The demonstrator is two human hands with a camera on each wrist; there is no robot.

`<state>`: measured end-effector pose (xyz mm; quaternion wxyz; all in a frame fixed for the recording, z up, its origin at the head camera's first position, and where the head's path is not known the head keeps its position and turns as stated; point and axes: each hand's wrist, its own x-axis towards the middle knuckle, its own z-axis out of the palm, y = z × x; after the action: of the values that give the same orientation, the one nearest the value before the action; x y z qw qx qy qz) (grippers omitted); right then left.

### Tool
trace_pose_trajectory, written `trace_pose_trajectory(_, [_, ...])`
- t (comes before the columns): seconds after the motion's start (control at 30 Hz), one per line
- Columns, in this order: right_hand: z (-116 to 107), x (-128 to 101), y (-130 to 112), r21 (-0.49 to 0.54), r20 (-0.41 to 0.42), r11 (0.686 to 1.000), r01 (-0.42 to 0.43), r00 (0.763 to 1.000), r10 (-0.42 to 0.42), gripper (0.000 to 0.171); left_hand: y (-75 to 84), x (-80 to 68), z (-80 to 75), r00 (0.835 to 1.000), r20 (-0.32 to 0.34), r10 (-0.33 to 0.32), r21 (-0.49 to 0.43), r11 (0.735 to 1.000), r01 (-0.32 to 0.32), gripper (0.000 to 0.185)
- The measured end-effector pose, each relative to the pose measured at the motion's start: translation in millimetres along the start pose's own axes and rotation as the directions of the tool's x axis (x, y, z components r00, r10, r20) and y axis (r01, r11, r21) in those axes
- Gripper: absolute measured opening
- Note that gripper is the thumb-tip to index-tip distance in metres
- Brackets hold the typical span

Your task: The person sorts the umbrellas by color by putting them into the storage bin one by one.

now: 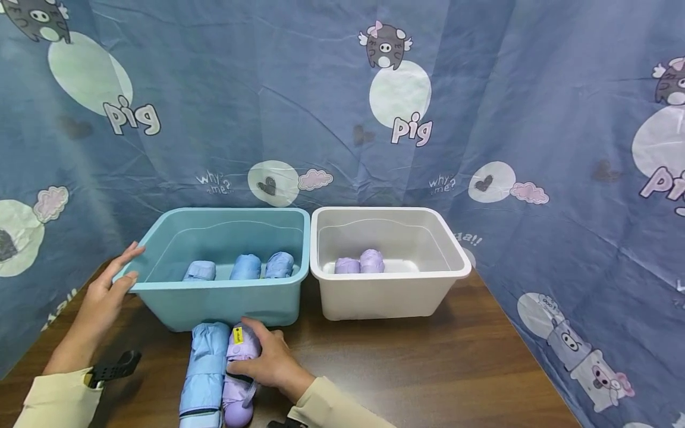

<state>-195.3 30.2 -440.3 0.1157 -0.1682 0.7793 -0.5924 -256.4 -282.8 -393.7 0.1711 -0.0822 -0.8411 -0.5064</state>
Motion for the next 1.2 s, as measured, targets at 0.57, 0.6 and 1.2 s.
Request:
trace_pose_trajectory(0.57, [11, 5, -8, -0.289, -0.055, 0.946, -0.149, 0.989, 0.139, 0.084, -4.2, -0.7, 1.4, 0.999, 0.001, 0.043, -0.007, 0.999, -0.043, 0.049])
trace_pose_trajectory(0.6, [12, 5, -8, -0.31, -0.056, 0.94, -0.145, 0.989, 0.134, 0.084, -4.0, -0.7, 1.6, 0.999, 0.0, 0.039, -0.007, 0.999, -0.039, 0.049])
trace_pose_trajectory(1.2, [11, 8, -9, -0.406, -0.017, 0.907, -0.115, 0.993, 0.118, 0.078, -4.9, 0.0, 1.4, 1.0, -0.001, 0.026, -0.008, 1.0, -0.026, 0.049])
